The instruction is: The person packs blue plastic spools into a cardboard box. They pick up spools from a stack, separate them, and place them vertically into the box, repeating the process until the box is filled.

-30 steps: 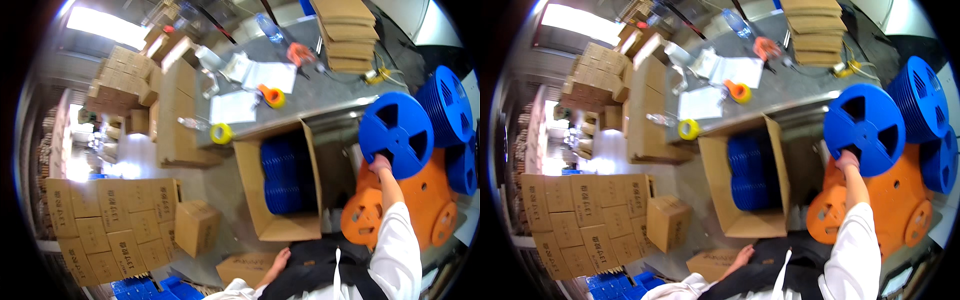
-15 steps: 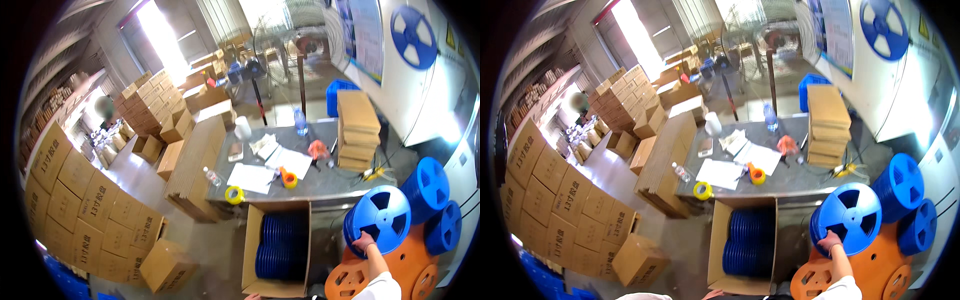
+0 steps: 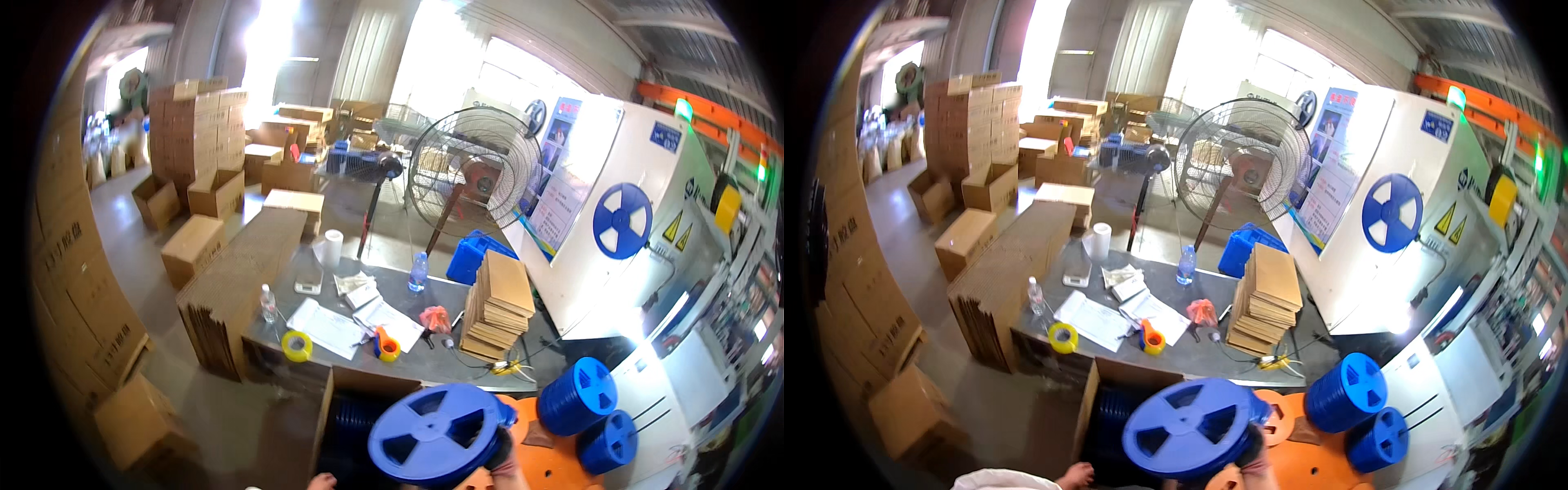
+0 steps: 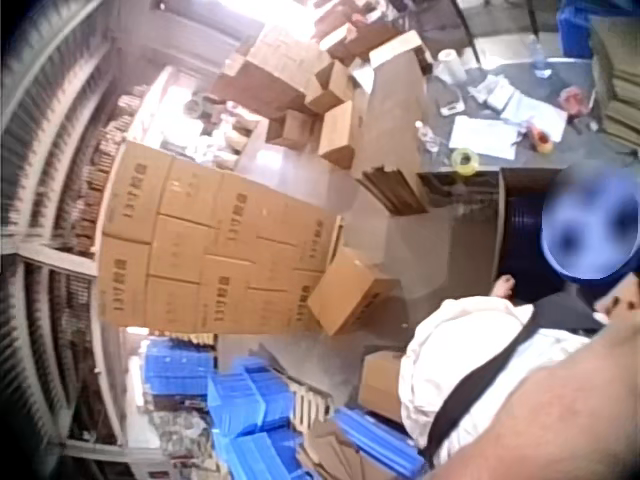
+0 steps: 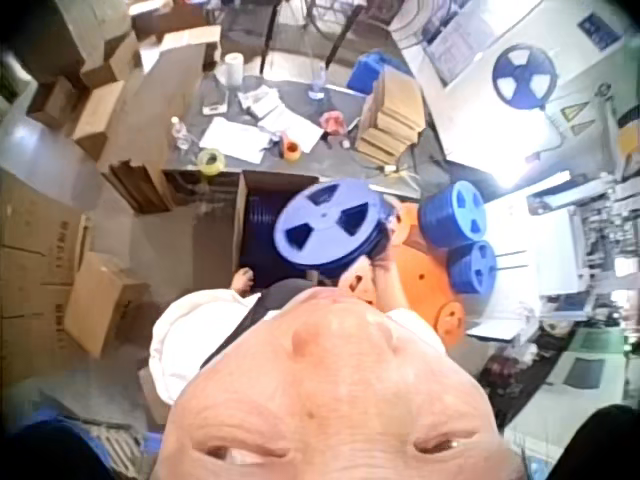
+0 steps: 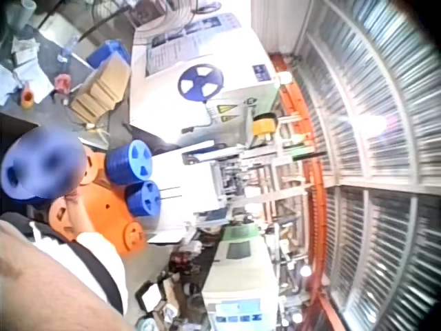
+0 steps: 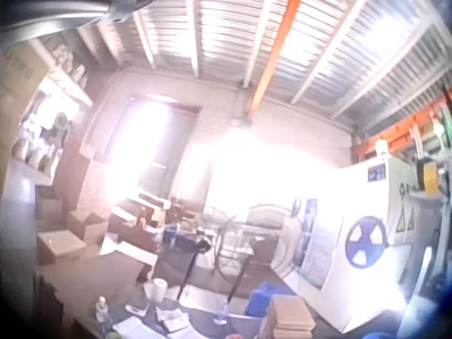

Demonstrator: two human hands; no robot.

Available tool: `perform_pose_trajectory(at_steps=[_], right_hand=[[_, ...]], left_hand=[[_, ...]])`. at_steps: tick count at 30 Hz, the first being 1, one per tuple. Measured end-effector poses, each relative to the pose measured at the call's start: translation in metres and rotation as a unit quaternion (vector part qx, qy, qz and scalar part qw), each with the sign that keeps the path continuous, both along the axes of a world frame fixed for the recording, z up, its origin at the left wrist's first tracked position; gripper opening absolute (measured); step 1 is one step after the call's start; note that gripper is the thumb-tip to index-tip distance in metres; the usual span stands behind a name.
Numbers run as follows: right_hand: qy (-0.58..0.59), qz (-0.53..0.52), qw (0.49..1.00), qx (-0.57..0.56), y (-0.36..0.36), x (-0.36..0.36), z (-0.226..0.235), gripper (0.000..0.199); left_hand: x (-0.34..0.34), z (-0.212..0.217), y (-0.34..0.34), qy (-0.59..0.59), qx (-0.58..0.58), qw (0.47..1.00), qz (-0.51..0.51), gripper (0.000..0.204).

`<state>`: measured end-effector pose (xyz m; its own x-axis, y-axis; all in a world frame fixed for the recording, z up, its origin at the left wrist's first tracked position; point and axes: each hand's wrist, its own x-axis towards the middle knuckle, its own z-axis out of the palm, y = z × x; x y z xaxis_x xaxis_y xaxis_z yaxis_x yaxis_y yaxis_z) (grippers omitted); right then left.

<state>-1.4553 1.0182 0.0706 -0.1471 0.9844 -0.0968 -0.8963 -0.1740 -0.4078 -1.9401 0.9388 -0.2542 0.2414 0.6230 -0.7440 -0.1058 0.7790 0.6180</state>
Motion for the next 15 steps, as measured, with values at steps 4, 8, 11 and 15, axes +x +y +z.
perform_pose_trajectory(at_steps=[4,8,11,15], right_hand=[[-0.019,-0.042,0.998,-0.035,-0.042,-0.082,0.031,0.042],[-0.037,-0.094,0.993,-0.055,-0.065,-0.108,0.074,0.039],[-0.069,-0.122,0.988,-0.063,-0.080,-0.120,0.085,0.048],[-0.155,-0.180,0.971,-0.029,-0.098,-0.120,0.085,0.019]], left_hand=[[0.032,0.066,0.023,0.022,0.093,0.992,0.078,0.045],[0.041,0.114,0.042,0.061,0.132,0.986,0.083,0.039],[0.007,0.123,0.035,0.045,0.148,0.980,0.123,0.042],[0.004,0.139,0.019,0.002,0.116,0.976,0.183,0.038]])
